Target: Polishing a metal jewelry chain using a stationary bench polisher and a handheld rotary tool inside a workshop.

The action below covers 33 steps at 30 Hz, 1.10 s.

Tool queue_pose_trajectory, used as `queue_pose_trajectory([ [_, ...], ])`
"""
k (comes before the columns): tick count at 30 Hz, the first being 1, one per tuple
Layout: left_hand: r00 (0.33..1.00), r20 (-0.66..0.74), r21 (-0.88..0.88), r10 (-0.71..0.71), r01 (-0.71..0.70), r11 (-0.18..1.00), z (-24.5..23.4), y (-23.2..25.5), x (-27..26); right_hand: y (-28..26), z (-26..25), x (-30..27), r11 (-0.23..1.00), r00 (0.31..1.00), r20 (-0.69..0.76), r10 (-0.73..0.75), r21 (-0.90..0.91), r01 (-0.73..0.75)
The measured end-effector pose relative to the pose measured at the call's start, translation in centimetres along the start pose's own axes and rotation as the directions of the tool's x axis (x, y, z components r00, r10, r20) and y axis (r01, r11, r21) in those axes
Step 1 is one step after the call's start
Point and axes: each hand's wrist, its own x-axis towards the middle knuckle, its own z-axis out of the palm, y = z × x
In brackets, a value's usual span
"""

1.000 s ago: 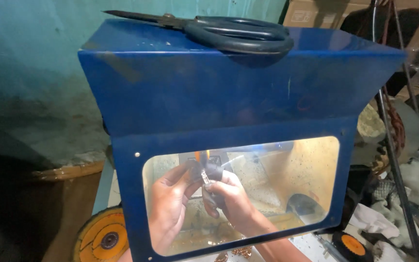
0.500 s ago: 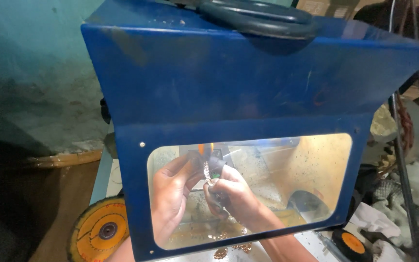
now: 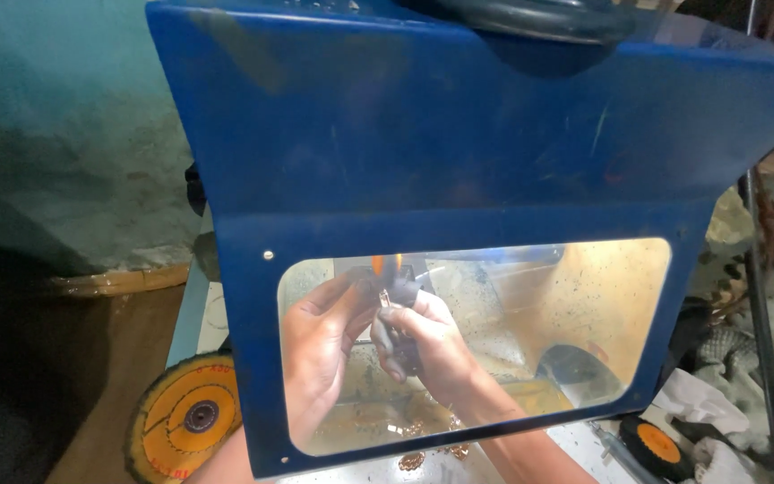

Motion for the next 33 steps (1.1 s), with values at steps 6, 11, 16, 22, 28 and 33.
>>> queue_pose_trajectory([
  [6,0.998,-0.043,0.049,-0.034,0.036,0.998,0.4,0.2,0.0,-0.5,0.2,0.0,0.995,0.995,0.007,-0.1,-0.027,0.1],
  [11,0.999,0.019,0.004,-0.046,0.046,0.999,0.2,0.0,-0.3,-0.4,-0.5,-0.2,0.993,0.995,0.019,-0.097,-0.063,0.098],
  [16,0.994,0.012,-0.087,-0.111,0.111,0.99,-0.4,-1.0,-0.3,-1.0,-1.9,-1.2,0.991,0.988,0.152,-0.017,-0.132,0.037],
  [22,0.981,-0.028,0.081,-0.189,0.191,0.978,0.6,0.3,-1.3,-1.3,-2.2,-1.8,0.949,0.977,0.141,0.162,-0.295,-0.115],
  [28,0.975,-0.129,0.236,-0.181,0.208,0.949,1.9,1.4,-2.2,-1.3,-3.8,-1.7,0.953,0.965,0.063,0.253,-0.186,-0.238],
  [33,0.975,-0.154,0.433,-0.163,0.215,0.876,1.5,1.6,-1.8,-1.5,-4.1,-1.6,0.955,0.97,0.071,0.232,-0.203,-0.214],
])
